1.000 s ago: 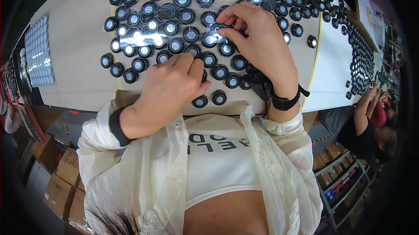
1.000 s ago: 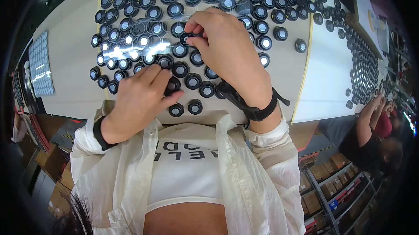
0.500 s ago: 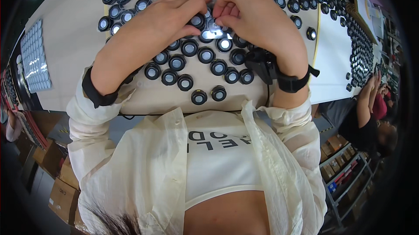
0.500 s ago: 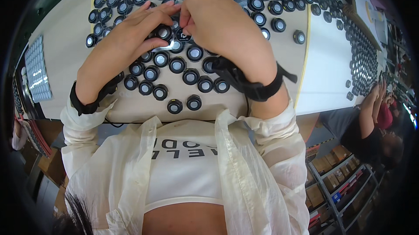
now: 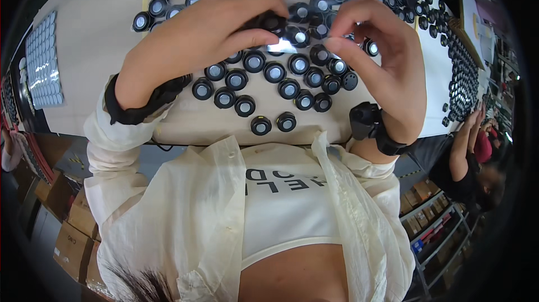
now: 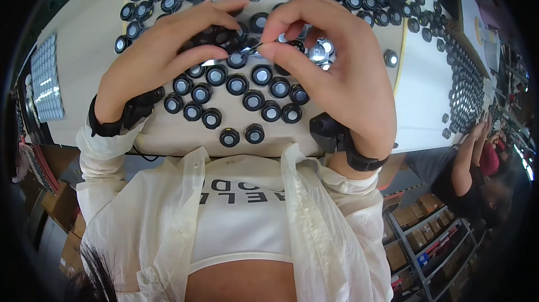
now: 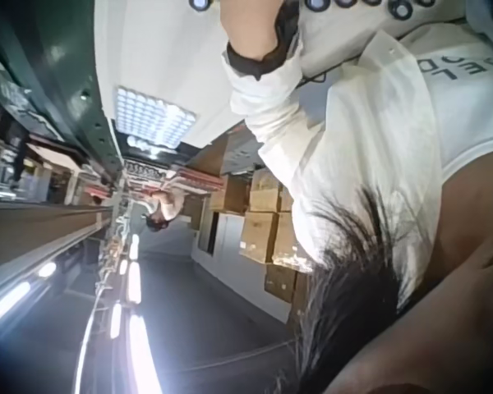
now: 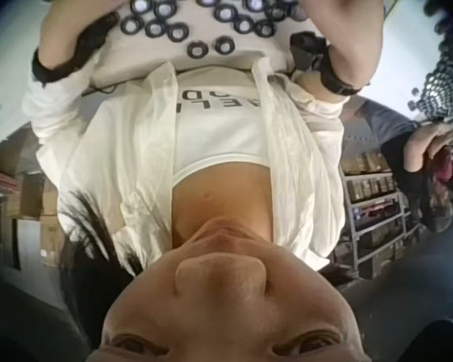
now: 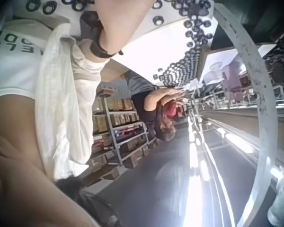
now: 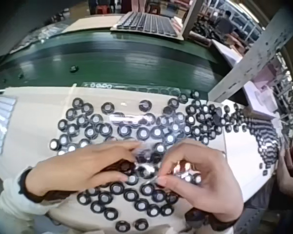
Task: Arrange and inspect small circular electronic components on an assembly tray.
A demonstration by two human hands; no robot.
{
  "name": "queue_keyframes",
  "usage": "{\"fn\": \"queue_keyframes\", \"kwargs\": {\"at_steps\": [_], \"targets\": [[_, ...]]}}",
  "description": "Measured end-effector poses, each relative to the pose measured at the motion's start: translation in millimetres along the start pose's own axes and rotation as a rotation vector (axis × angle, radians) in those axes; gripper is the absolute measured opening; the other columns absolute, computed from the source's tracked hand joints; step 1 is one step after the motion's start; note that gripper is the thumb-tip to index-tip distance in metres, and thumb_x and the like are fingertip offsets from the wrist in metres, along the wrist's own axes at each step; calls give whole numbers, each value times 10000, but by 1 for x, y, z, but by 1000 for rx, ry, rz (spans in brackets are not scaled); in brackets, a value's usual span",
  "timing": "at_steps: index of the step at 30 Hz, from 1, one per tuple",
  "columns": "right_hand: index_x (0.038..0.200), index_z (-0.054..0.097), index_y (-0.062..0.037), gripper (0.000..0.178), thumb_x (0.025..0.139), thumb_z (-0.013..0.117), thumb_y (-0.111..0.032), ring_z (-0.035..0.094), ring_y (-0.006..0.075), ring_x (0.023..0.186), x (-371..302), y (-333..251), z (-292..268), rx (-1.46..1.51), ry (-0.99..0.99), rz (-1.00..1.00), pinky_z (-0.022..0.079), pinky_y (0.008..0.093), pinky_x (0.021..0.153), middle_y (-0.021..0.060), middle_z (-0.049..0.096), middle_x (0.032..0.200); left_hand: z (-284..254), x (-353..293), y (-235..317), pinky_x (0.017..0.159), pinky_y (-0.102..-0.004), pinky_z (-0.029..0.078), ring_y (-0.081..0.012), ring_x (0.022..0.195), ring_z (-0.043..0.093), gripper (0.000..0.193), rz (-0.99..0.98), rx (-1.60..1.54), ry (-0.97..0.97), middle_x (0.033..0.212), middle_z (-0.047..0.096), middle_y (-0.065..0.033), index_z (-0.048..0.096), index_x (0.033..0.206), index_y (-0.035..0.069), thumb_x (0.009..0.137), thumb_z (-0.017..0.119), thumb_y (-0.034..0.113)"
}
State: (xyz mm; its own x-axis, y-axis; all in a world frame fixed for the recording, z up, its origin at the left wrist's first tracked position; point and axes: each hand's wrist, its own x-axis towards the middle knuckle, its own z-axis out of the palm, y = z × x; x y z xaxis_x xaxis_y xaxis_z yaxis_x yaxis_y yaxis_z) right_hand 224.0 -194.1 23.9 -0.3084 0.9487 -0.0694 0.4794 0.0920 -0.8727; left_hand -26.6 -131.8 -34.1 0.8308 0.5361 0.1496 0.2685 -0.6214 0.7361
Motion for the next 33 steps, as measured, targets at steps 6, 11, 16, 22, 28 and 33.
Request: {"fn": "queue_keyframes", "kwargs": {"at_steps": [6,11,16,22,28,33], "targets": [[990,576,-22,192,870,718,-73,555,103,874,-5,2,14,600,73,45,426,242,793,55,609,968,-11,-1,26,918,-318,479,-184,1111,609,352,-200,-769,205,1230,632,-93,551,1329,-9,1027,512,168],[1127,593,-7,263,892,704,-51,556,62,843,4,-1,33,792,206,53,410,187,741,11,628,918,-3,-4,28,888,-287,500,-160,1047,622,416,-285,-1051,282,1195,641,-125,482,1390,-21,1054,476,223],[1089,647,7,215,897,719,-56,592,54,821,6,8,38,743,283,-8,459,179,722,15,666,909,2,2,28,886,-295,519,-160,1105,613,405,-297,-894,302,1235,629,-142,489,1381,-34,1008,544,113],[988,716,15,135,862,748,-22,488,-9,630,9,16,44,563,378,-9,356,155,568,-30,645,768,14,5,25,900,-297,531,-179,1128,612,447,-211,-711,330,1291,614,-162,533,1332,-65,898,637,-68],[982,735,2,133,856,756,-32,393,-21,576,10,19,46,514,400,-9,288,158,520,-56,622,714,14,8,36,907,-298,563,-201,1039,676,444,-311,-703,367,1229,644,-188,568,1286,-79,857,682,-91],[987,740,4,140,854,758,-36,372,-26,561,10,19,46,512,402,4,269,159,505,-62,619,703,16,7,39,875,-289,580,-205,983,704,429,-351,-685,406,1172,672,-181,589,1250,-91,836,703,-103]]}}
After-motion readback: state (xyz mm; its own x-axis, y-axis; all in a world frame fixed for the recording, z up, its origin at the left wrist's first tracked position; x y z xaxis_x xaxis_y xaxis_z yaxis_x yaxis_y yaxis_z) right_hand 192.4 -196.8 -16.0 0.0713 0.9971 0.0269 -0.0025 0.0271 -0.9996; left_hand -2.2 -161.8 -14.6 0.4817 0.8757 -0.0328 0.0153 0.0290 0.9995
